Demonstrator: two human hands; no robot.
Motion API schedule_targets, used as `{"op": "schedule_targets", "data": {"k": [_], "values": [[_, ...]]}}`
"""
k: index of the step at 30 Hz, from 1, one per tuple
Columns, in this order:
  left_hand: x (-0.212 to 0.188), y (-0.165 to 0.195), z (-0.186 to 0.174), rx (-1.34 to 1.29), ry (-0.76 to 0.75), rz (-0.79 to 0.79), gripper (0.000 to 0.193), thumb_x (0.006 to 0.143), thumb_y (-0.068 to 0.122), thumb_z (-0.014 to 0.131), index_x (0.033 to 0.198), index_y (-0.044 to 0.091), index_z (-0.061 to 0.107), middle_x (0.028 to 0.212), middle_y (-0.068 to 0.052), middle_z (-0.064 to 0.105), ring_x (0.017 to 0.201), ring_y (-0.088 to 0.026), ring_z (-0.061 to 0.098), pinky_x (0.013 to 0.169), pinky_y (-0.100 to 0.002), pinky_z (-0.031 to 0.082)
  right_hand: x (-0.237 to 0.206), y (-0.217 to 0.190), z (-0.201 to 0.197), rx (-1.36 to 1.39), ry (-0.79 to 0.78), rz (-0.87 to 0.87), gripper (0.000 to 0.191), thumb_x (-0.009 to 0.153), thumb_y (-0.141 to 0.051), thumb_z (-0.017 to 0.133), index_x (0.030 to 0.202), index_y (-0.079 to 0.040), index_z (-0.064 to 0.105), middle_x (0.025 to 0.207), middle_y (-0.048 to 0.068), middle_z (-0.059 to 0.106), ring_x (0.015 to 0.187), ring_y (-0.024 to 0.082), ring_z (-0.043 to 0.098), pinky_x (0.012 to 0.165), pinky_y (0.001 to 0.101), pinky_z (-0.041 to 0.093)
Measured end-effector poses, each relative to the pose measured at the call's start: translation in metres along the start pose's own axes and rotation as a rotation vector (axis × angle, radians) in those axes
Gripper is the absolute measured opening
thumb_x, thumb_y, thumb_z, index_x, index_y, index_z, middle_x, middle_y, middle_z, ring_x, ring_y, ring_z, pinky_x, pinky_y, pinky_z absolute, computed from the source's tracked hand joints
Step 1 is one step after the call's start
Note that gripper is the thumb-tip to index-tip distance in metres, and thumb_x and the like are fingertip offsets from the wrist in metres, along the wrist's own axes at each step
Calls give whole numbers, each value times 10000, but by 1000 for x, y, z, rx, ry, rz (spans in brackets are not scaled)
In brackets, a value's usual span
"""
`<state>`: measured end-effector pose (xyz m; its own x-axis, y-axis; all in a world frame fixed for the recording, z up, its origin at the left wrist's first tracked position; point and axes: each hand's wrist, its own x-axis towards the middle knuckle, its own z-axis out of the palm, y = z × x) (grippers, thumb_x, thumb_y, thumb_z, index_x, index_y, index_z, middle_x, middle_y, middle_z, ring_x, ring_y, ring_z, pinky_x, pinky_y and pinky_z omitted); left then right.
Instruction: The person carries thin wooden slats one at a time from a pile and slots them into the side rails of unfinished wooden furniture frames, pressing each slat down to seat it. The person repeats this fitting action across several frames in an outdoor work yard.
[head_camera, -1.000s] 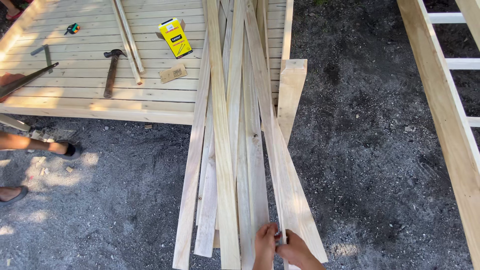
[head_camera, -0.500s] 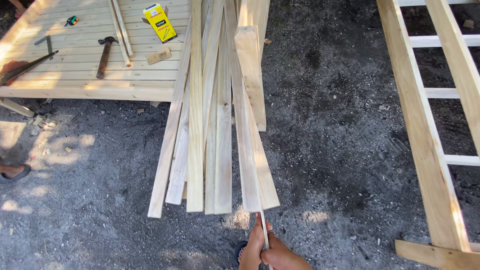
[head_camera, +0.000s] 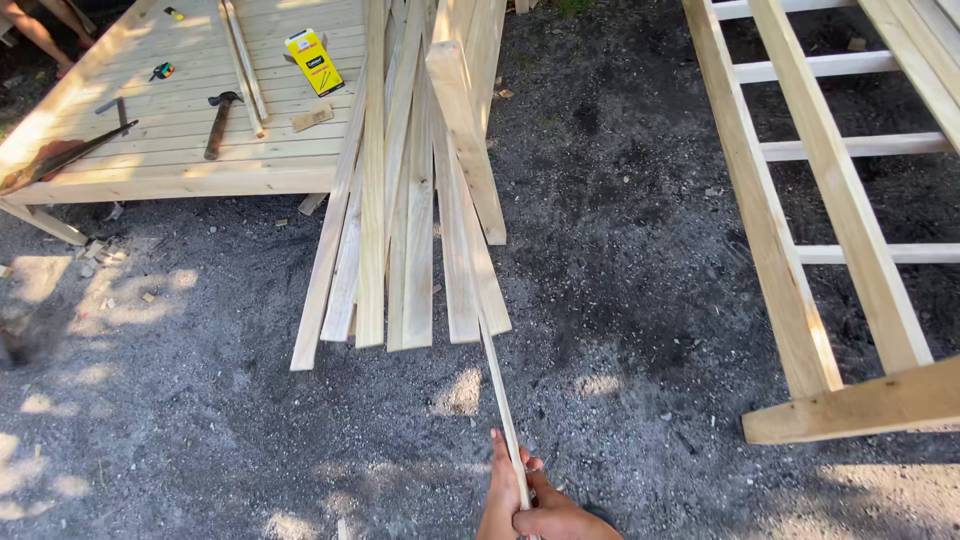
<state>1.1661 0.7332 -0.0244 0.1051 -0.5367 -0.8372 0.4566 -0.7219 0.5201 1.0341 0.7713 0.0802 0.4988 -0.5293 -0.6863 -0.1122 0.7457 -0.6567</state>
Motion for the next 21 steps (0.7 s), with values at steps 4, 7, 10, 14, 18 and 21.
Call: {"op": "schedule_targets", "data": {"k": [4, 7, 10, 14, 18, 21], "values": [[-44, -57, -19, -85, -45, 35, 774, 891, 860, 399, 802, 113, 580, 708, -58, 590, 720, -223, 580, 637, -367, 473, -54, 33, 31, 3, -1, 9, 945, 773, -129, 651, 1593, -98, 183, 1275, 165, 608, 1112, 241, 623, 892, 340, 506], [-83, -64, -32, 218, 6, 244, 842, 863, 839, 343, 891, 89, 724, 761, -30, 662, 708, -176, 590, 638, -339, 486, -86, 52, 46, -19, 56, 49, 962, 783, -149, 649, 1604, -127, 150, 1325, 168, 594, 1185, 253, 614, 948, 343, 504], [-121, -64, -25, 8, 48, 198, 608, 885, 715, 492, 1107, 178, 670, 899, -60, 621, 742, -188, 591, 664, -360, 501, -101, 74, 52, -81, 213, 26, 877, 772, -190, 659, 1559, -112, 278, 1272, 184, 635, 1170, 278, 625, 959, 364, 502], [-164, -57, -7, 143, 31, 590, 457, 930, 511, 661, 1090, 86, 712, 901, -13, 656, 791, -104, 565, 714, -280, 467, -105, 133, 66, 12, 305, -282, 745, 778, -230, 709, 1424, -6, 414, 1246, 171, 660, 1184, 243, 615, 1008, 343, 488], [-206, -78, 1, 367, 109, 661, 291, 878, 258, 740, 1085, 59, 690, 852, -102, 679, 777, -248, 635, 699, -415, 499, -113, 205, 65, 170, 326, -304, 740, 780, -218, 693, 1428, -11, 401, 1244, 174, 656, 1179, 226, 600, 1018, 351, 470], [-248, -107, 1, 724, 339, 621, 249, 864, 219, 688, 1078, 92, 676, 929, -135, 744, 881, -349, 745, 783, -477, 577, -129, 238, 66, 306, 221, -408, 774, 750, -142, 708, 1425, -56, 340, 1262, 104, 628, 1194, 190, 606, 1008, 319, 470]]}}
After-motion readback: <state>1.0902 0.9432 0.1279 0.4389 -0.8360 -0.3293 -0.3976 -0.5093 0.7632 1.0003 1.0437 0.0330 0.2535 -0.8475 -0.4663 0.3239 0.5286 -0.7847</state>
